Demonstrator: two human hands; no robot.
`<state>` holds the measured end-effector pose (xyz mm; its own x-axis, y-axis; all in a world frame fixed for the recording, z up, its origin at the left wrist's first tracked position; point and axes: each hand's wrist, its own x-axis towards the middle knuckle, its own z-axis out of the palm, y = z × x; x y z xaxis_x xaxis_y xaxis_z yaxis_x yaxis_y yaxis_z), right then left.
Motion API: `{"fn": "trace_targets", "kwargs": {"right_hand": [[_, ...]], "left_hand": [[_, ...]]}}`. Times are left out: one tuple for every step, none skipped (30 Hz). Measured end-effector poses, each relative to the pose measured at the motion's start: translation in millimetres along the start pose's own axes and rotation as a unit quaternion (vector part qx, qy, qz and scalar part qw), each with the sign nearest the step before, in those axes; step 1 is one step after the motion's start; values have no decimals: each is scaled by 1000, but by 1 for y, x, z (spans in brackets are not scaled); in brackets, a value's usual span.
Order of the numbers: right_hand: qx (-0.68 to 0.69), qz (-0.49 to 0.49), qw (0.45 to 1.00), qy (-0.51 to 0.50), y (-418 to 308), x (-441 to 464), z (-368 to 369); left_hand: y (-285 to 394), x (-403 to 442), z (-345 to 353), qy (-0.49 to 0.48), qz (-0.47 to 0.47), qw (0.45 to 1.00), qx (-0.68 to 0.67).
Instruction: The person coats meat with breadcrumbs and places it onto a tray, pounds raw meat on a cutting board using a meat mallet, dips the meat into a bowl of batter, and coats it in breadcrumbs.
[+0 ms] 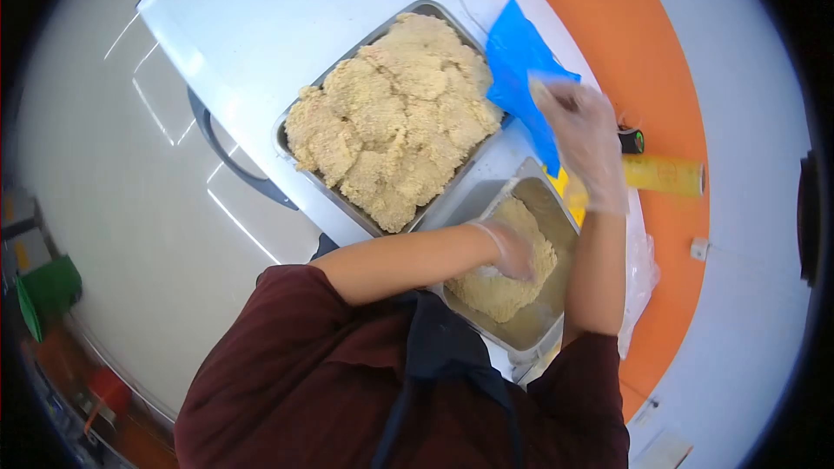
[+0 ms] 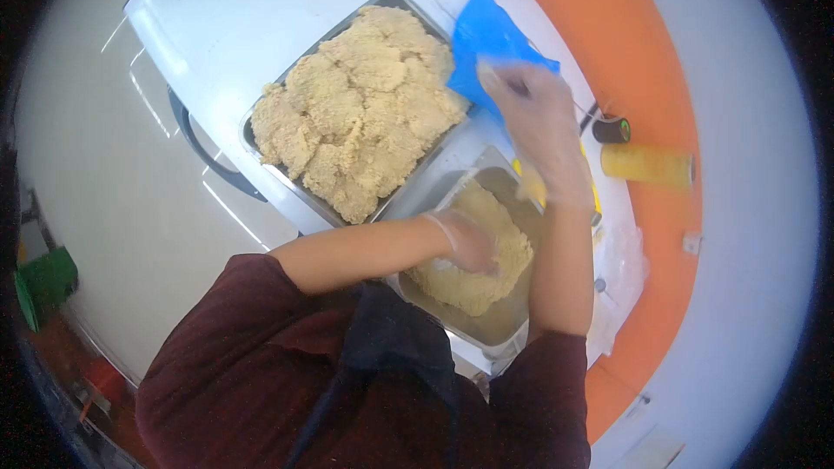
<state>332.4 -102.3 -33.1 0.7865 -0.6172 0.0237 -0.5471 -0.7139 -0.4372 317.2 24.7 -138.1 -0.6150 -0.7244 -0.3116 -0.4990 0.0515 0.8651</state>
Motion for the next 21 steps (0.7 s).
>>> {"fn": "trace_targets", "kwargs": {"right_hand": [[-43, 68, 997, -9, 5, -29, -19], [-62, 108, 992, 24, 15, -62, -30], [-81, 148, 984, 58, 28, -97, -36], [-58, 204, 974, 78, 41, -134, -38], [-35, 262, 959, 101, 53, -170, -36], [0, 288, 951, 115, 60, -205, -28], [31, 321, 937, 135, 65, -242, -16], [-75, 271, 957, 72, 75, -279, 5], [-175, 224, 959, -1, 83, -310, 30], [-59, 157, 984, 57, 86, -333, 54], [55, 74, 989, 120, 87, -344, 71], [62, 113, 983, 128, 71, -343, 67], [71, 150, 977, 133, 58, -340, 53], [74, 170, 971, 153, 58, -346, 46], [81, 178, 958, 211, 63, -352, 38], [85, 182, 943, 266, 68, -360, 26], [55, 218, 930, 290, 70, -370, 3], [27, 248, 917, 311, 78, -381, -17], [1, 304, 901, 310, 100, -400, -29], [-23, 357, 882, 306, 121, -422, -43], [-36, 389, 848, 359, 136, -445, -54]], "left_hand": [[-1, 2, 2, 29, -5, 999, 14], [-1, 4, 4, 57, -9, 998, 28], [-1, 6, 4, 45, -2, 998, 42], [-3, 8, 3, 32, -20, 998, 47], [-2, 11, 2, 18, -33, 998, 55], [0, 10, -4, -7, -50, 997, 52], [4, 10, -6, -38, -60, 996, 53], [3, 12, -2, -14, -58, 997, 57], [0, 15, 3, 8, -55, 997, 61], [-10, 20, 11, 55, -11, 995, 83], [-19, 25, 17, 106, 29, 989, 99], [-11, 21, 14, 98, 4, 989, 111], [3, 15, 10, 95, -22, 988, 123], [17, 9, 6, 85, -57, 986, 133], [26, 7, 5, 81, -92, 982, 143], [20, 9, 9, 65, -81, 982, 158], [8, 13, 14, 91, -81, 981, 152], [2, 16, 16, 121, -83, 978, 145], [7, 18, 16, 114, -78, 978, 158], [14, 19, 16, 108, -91, 979, 145], [19, 19, 14, 106, -108, 980, 130]]}}
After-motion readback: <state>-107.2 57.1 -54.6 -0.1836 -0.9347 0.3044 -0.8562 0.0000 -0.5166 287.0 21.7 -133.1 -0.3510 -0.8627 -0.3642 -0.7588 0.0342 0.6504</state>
